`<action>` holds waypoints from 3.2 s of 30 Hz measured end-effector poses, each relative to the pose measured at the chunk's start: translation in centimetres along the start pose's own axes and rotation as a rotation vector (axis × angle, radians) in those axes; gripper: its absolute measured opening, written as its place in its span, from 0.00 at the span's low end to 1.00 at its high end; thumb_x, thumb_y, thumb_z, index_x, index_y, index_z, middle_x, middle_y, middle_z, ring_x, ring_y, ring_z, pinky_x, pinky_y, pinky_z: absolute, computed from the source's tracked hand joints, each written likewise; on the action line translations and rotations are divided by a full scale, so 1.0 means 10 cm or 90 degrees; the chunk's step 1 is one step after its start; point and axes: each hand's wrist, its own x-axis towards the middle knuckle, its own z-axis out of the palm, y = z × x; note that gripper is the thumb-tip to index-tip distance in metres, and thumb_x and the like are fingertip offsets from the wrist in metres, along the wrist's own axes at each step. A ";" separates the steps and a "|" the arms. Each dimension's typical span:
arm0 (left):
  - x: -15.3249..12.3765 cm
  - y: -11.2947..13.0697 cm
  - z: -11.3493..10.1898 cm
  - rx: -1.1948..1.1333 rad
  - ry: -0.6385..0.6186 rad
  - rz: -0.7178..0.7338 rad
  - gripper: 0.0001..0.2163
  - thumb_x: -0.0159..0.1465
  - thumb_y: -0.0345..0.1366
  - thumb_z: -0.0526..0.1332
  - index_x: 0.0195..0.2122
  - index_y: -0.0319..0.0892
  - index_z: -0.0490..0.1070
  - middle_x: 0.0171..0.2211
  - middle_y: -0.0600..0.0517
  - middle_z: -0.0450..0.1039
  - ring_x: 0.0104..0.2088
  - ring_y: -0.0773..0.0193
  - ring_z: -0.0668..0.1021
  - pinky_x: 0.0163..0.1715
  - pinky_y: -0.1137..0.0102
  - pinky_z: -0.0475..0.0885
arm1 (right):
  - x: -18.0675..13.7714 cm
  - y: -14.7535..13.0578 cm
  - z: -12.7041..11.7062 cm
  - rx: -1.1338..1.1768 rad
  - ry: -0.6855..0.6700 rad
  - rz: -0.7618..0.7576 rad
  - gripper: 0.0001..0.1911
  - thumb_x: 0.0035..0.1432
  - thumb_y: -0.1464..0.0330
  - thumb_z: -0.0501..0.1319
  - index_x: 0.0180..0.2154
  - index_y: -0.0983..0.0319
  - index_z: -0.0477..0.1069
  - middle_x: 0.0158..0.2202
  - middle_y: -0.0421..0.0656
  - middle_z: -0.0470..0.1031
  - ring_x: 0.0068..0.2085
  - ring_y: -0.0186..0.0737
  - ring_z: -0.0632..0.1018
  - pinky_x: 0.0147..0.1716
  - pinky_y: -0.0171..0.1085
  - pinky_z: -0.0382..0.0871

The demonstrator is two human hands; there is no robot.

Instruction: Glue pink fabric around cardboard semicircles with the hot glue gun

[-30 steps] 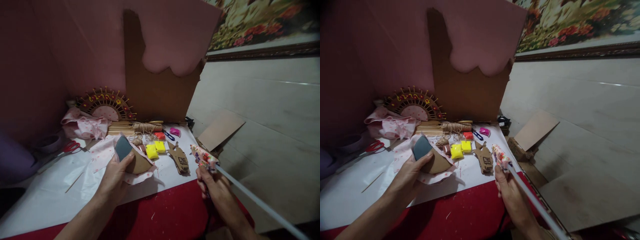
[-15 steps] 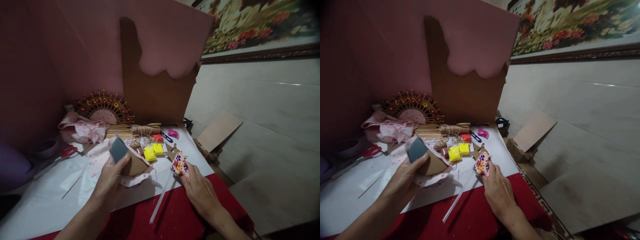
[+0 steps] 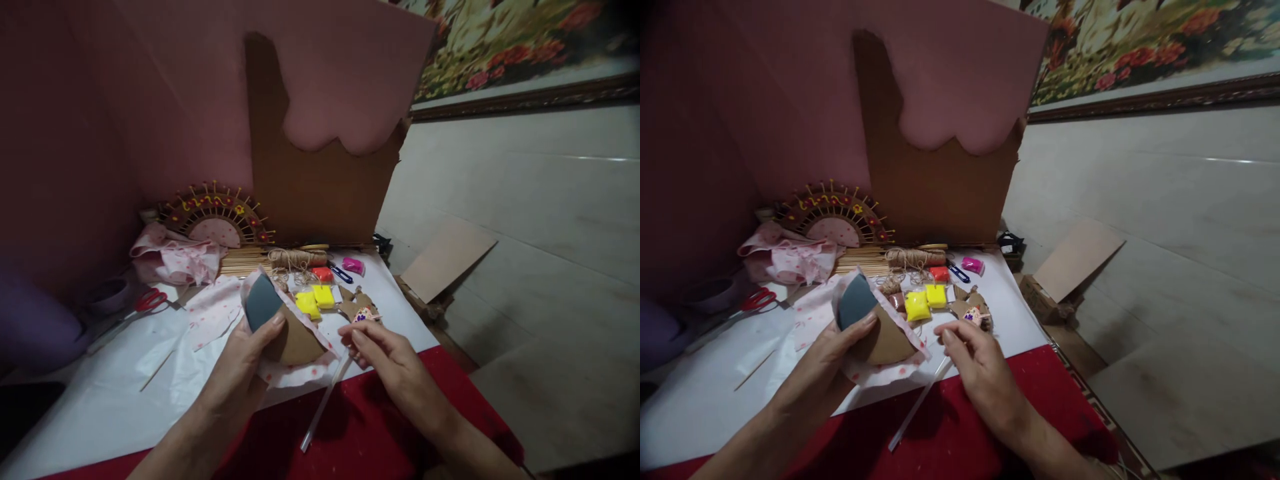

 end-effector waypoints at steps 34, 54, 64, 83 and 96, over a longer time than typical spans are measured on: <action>-0.07 -0.10 0.01 0.018 -0.035 -0.040 0.23 0.55 0.35 0.66 0.51 0.37 0.67 0.36 0.43 0.80 0.26 0.59 0.79 0.26 0.69 0.73 | 0.26 0.05 0.36 0.114 -0.077 0.026 0.19 0.58 0.54 0.58 0.26 0.62 0.63 0.21 0.34 0.60 0.23 0.31 0.61 0.22 0.32 0.55; -0.01 -0.10 -0.01 0.006 0.010 -0.031 0.18 0.56 0.34 0.65 0.48 0.37 0.67 0.34 0.44 0.79 0.29 0.58 0.80 0.29 0.68 0.75 | 0.13 0.10 0.27 0.020 -0.055 -0.026 0.15 0.64 0.57 0.54 0.33 0.61 0.70 0.29 0.40 0.72 0.31 0.37 0.72 0.30 0.34 0.65; -0.04 -0.05 0.03 -0.004 0.048 -0.009 0.21 0.53 0.32 0.67 0.48 0.37 0.68 0.33 0.45 0.80 0.27 0.59 0.80 0.25 0.70 0.75 | 0.07 0.10 0.25 -0.026 -0.024 -0.031 0.14 0.65 0.58 0.52 0.40 0.59 0.70 0.32 0.41 0.74 0.33 0.38 0.74 0.32 0.37 0.66; -0.07 -0.08 0.04 0.023 0.023 -0.013 0.19 0.55 0.33 0.66 0.47 0.38 0.66 0.34 0.45 0.79 0.30 0.59 0.80 0.28 0.69 0.74 | 0.19 0.15 0.38 0.106 -0.048 0.032 0.18 0.61 0.55 0.57 0.46 0.61 0.66 0.41 0.46 0.73 0.43 0.44 0.74 0.42 0.41 0.69; -0.07 -0.12 0.03 -0.002 -0.012 -0.049 0.22 0.54 0.36 0.67 0.51 0.39 0.69 0.36 0.43 0.80 0.31 0.56 0.81 0.31 0.67 0.74 | 0.28 0.13 0.39 0.134 -0.037 0.030 0.19 0.60 0.55 0.57 0.45 0.62 0.67 0.42 0.47 0.73 0.44 0.43 0.74 0.43 0.41 0.68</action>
